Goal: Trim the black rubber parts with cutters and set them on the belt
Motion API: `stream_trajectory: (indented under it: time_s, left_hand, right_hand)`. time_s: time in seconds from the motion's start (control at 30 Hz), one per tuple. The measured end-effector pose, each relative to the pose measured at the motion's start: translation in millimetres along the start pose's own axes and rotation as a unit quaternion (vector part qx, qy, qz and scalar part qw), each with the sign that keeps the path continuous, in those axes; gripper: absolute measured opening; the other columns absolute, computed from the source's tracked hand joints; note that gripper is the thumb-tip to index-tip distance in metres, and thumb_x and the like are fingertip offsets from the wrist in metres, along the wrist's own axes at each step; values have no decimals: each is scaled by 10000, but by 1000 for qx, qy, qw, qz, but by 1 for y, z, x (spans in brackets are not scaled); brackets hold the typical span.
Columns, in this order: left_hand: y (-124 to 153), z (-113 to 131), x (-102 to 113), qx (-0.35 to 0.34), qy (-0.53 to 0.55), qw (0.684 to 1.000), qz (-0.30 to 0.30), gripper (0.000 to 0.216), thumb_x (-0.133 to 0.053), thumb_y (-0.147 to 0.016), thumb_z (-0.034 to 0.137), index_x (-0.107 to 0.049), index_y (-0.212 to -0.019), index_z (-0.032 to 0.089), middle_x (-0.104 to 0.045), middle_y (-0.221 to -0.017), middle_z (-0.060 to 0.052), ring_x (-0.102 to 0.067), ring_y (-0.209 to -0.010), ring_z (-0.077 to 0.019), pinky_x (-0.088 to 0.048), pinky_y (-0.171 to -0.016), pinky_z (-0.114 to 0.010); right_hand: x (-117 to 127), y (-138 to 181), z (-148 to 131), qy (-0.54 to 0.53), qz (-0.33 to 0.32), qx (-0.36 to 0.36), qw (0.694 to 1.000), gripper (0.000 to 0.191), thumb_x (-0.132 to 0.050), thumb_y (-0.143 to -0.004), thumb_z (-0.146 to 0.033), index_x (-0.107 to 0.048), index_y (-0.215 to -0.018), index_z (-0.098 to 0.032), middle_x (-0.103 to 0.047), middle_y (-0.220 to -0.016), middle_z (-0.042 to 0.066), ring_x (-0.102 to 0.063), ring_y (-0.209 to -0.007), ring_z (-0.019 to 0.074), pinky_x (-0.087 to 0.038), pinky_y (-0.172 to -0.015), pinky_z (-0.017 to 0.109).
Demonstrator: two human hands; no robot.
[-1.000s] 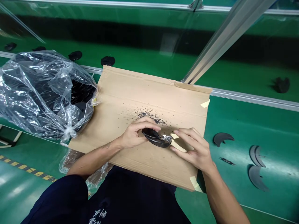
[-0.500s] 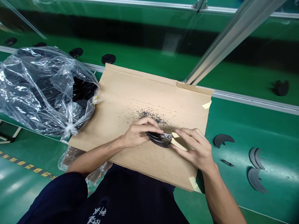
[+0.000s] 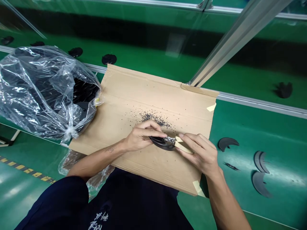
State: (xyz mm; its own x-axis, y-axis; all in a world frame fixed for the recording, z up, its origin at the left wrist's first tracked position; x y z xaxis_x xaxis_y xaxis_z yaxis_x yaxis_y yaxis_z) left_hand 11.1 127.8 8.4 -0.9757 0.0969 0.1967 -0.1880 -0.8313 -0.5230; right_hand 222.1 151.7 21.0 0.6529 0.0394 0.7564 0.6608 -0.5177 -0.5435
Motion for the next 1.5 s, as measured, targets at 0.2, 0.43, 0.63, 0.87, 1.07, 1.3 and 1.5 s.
stream_trajectory:
  time_s: [0.2,0.43,0.63,0.87,1.07,1.3,1.5]
  left_hand:
    - [0,-1,0,1,-1,1000,7,319,-699,-894,87,-758,-1156,257,-695,-996,-54,-694,-893,-132,-596,-744,-257]
    - [-4,-3,4,5,23,998,50,146,-749,-875,149,-756,-1014,194,-750,-1003,-66,-718,-985,-169,-606,-867,-332]
    - [-5,-3,5,45,34,997,55,114,-763,-879,226,-738,-983,187,-782,-1010,-66,-751,-958,-155,-631,-871,-311]
    - [-3,-5,4,55,56,995,60,125,-759,-874,188,-745,-998,189,-790,-1006,-66,-757,-957,-157,-633,-872,-308]
    - [-1,-5,1,76,90,991,70,130,-765,-876,252,-738,-984,184,-793,-986,-72,-763,-961,-176,-635,-869,-327]
    - [7,-21,-1,177,146,968,105,292,-813,-831,308,-679,-1057,180,-781,-986,-67,-761,-930,-193,-619,-822,-309]
    - [8,-31,1,229,170,951,122,345,-828,-795,407,-634,-961,176,-766,-983,-76,-738,-941,-219,-591,-849,-350]
  right_hand:
    - [0,-1,-3,-25,-4,-11,1000,665,-765,-878,-181,-516,-1485,-292,-775,-1067,63,-733,-816,193,-574,-676,310]
    - [9,-3,12,29,33,-101,994,553,-739,-877,-301,-569,-1402,-256,-716,-1116,107,-681,-942,280,-561,-783,417]
    - [-3,13,49,163,-41,-238,957,475,-595,-935,-472,-603,-1314,-186,-667,-1103,136,-575,-985,312,-493,-839,450]
    - [-13,19,53,169,-95,-261,946,516,-534,-940,-489,-565,-1364,-196,-624,-1178,165,-513,-1092,359,-446,-881,485]
    - [-17,19,51,180,-108,-257,943,585,-502,-966,-529,-535,-1404,-144,-599,-1256,213,-504,-1177,391,-452,-928,529]
    - [-16,18,50,170,-90,-234,953,638,-470,-959,-658,-580,-1354,-168,-620,-1215,197,-483,-1269,418,-420,-997,559]
    - [-14,19,51,182,-66,-226,955,602,-430,-979,-648,-606,-1290,-164,-621,-1206,188,-490,-1264,381,-427,-1001,514]
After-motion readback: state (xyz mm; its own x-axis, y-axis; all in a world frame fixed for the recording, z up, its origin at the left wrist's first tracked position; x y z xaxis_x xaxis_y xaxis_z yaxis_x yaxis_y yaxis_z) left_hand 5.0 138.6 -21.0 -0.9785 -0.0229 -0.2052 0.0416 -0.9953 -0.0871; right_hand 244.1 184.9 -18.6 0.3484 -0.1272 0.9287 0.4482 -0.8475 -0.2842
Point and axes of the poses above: each hand's wrist, its own y-axis away from the middle knuckle, its own x-axis out of the back of the hand, z = x × y, the point moved 6 cm from there along -y, towards the middle knuckle
